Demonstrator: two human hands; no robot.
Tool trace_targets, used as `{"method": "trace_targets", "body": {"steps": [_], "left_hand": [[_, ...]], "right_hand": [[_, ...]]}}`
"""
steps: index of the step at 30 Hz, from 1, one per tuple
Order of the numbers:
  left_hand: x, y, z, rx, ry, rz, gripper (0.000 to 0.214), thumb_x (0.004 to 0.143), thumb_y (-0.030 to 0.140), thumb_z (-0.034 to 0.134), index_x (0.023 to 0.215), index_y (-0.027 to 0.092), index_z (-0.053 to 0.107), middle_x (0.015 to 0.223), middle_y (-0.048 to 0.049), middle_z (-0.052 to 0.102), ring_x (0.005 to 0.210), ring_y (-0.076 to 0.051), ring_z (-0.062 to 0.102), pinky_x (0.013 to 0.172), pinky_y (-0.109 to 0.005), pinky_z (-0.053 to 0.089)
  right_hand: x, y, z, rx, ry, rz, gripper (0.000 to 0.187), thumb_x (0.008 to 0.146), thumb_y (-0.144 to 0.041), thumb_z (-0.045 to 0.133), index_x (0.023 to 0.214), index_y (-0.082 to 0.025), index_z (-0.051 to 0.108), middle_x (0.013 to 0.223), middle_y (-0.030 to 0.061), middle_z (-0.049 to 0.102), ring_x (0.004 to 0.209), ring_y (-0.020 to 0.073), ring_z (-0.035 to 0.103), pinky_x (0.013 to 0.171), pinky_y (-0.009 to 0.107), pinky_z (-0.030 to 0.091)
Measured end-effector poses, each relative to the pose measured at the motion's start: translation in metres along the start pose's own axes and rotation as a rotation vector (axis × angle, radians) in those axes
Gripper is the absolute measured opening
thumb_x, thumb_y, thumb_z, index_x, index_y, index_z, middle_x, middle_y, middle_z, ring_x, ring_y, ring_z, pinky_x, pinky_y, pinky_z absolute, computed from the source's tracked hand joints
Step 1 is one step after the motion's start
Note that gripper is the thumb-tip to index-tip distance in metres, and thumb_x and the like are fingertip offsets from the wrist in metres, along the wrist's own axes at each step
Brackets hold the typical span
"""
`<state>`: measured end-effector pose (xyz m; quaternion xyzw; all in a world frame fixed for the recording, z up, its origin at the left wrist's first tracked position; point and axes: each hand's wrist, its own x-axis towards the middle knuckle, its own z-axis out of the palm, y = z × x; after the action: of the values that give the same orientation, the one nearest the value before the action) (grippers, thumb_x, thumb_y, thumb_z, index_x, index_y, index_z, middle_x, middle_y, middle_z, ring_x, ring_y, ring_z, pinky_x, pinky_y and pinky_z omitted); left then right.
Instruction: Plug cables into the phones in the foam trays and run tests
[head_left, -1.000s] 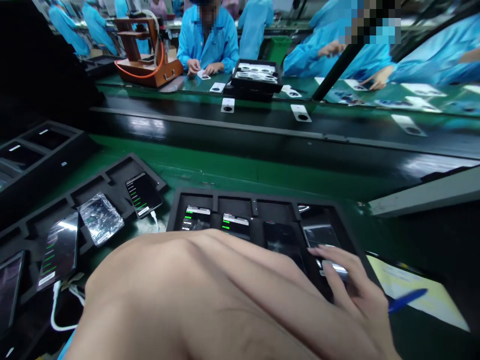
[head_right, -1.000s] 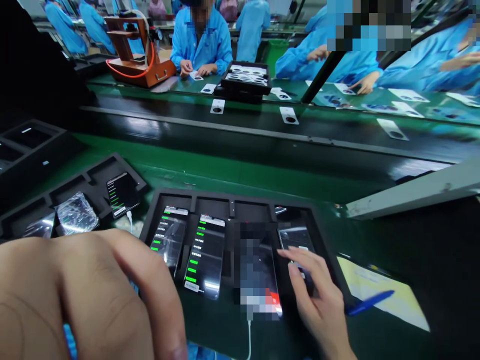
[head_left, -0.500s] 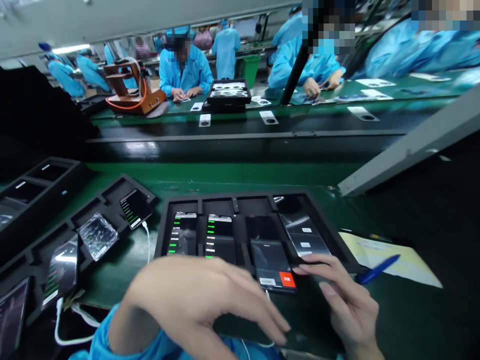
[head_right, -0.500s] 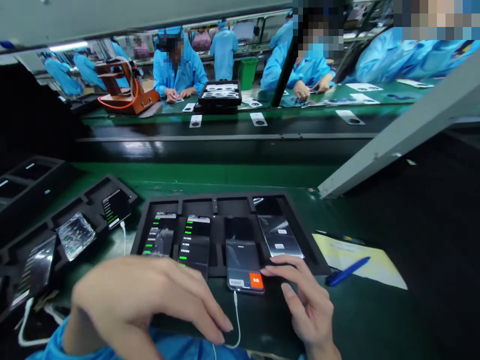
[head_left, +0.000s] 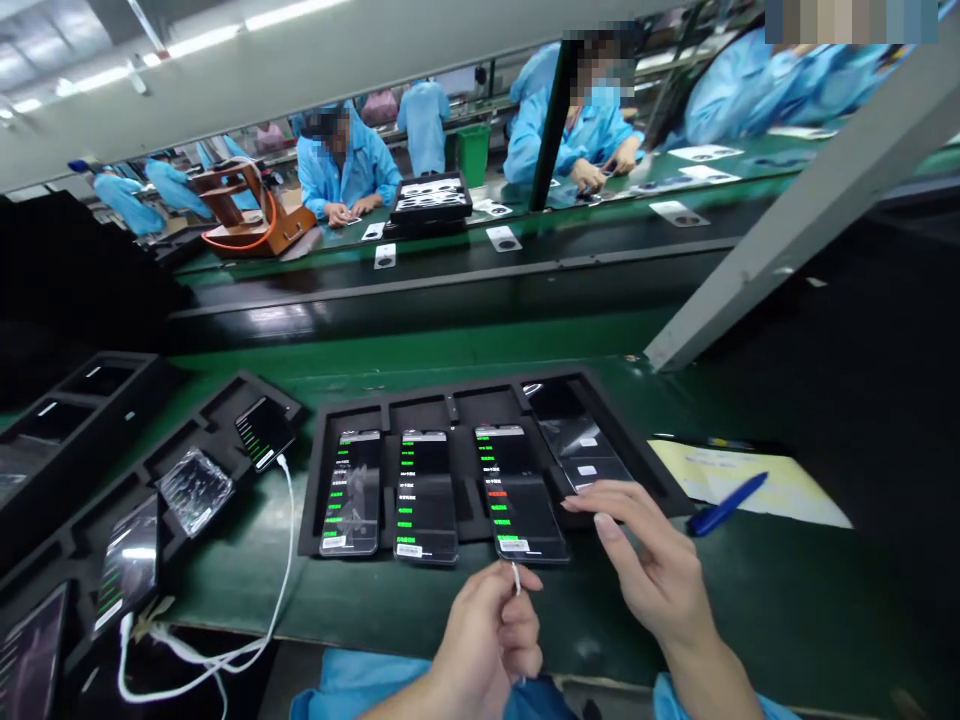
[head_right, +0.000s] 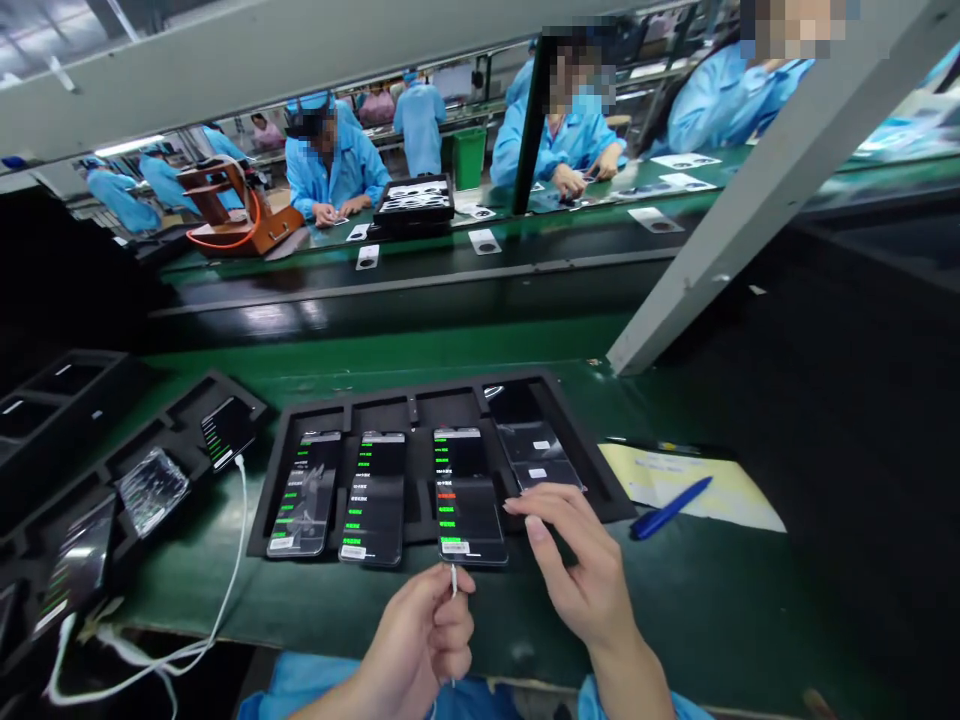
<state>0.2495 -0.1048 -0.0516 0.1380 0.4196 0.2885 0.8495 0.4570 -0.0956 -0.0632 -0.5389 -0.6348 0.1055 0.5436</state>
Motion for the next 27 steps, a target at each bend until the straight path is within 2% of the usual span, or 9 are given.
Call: {"method": "trace_targets", "body": {"steps": [5,9,11,13,15,17,22,24,27], "left_hand": [[-0.002,-0.015,0.005,-0.003,0.121,0.032,0.091,0.046,0.097,0.086,0.074,0.026,0.035,0.05,0.0143,0.022,0.043,-0.005,0.012,0.044,-0.026,0.001],[-0.012,-0.018,-0.02,-0.004,0.066,-0.007,0.095,0.039,0.101,0.085,0.074,0.026,0.037,0.048,0.0148,0.024,0.04,-0.005,0.014,0.04,-0.023,0.006],[-0.022,-0.013,-0.039,-0.007,0.041,0.053,0.09,0.044,0.095,0.09,0.077,0.025,0.045,0.05,0.0145,0.031,0.04,-0.004,0.017,0.039,-0.021,0.014],[-0.032,-0.005,-0.057,0.013,0.045,0.192,0.082,0.055,0.09,0.091,0.083,0.023,0.052,0.053,0.0127,0.04,0.041,-0.005,0.025,0.041,-0.022,0.028],[-0.04,0.002,-0.068,0.031,0.078,0.338,0.074,0.068,0.086,0.088,0.088,0.021,0.058,0.057,0.0095,0.05,0.044,-0.007,0.04,0.05,-0.025,0.044],[-0.044,0.008,-0.074,0.022,0.114,0.407,0.07,0.075,0.082,0.087,0.092,0.02,0.06,0.062,0.0063,0.058,0.052,-0.009,0.053,0.063,-0.028,0.052],[-0.042,0.014,-0.076,0.027,0.109,0.385,0.072,0.075,0.083,0.086,0.097,0.02,0.06,0.077,-0.0018,0.075,0.058,-0.012,0.063,0.07,-0.031,0.055],[-0.041,0.014,-0.077,0.037,0.094,0.366,0.074,0.074,0.085,0.085,0.099,0.019,0.061,0.08,-0.0039,0.078,0.058,-0.013,0.063,0.072,-0.032,0.057],[-0.041,0.015,-0.076,0.029,0.099,0.359,0.075,0.073,0.084,0.086,0.1,0.018,0.062,0.086,-0.0066,0.08,0.06,-0.012,0.064,0.074,-0.033,0.057]], "right_hand": [[-0.003,0.0,0.001,-0.036,0.022,0.025,0.026,0.109,-0.037,0.058,0.102,-0.028,0.082,0.1,0.0087,0.081,0.1,0.0311,0.074,0.087,0.051,0.062],[0.007,0.001,-0.006,-0.055,0.031,0.029,0.028,0.112,-0.036,0.054,0.103,-0.029,0.08,0.105,0.0079,0.079,0.104,0.0303,0.073,0.091,0.05,0.061],[0.024,-0.001,-0.008,-0.083,-0.1,0.03,0.028,0.113,-0.038,0.053,0.113,-0.031,0.079,0.115,0.007,0.079,0.111,0.0297,0.073,0.096,0.049,0.061],[0.049,-0.006,0.0,-0.108,-0.306,0.021,0.029,0.112,-0.043,0.054,0.124,-0.032,0.077,0.125,0.0067,0.078,0.118,0.0297,0.073,0.101,0.049,0.061],[0.076,-0.015,0.019,-0.104,-0.471,0.01,0.037,0.111,-0.053,0.053,0.129,-0.03,0.076,0.132,0.0089,0.077,0.125,0.0317,0.072,0.109,0.052,0.06],[0.101,-0.024,0.047,-0.1,-0.601,-0.012,0.047,0.111,-0.062,0.049,0.135,-0.029,0.073,0.14,0.011,0.074,0.133,0.0335,0.068,0.115,0.055,0.056],[0.138,-0.024,0.112,-0.127,-0.977,-0.11,0.073,0.1,-0.074,0.061,0.157,-0.028,0.059,0.159,0.0144,0.062,0.146,0.0388,0.059,0.122,0.062,0.048],[0.144,-0.018,0.125,-0.147,-1.053,-0.137,0.076,0.097,-0.072,0.065,0.158,-0.029,0.058,0.158,0.0145,0.063,0.145,0.0404,0.06,0.121,0.065,0.047],[0.146,-0.011,0.134,-0.149,-1.08,-0.154,0.077,0.096,-0.07,0.066,0.16,-0.029,0.056,0.155,0.0147,0.065,0.141,0.0399,0.062,0.119,0.064,0.048]]}}
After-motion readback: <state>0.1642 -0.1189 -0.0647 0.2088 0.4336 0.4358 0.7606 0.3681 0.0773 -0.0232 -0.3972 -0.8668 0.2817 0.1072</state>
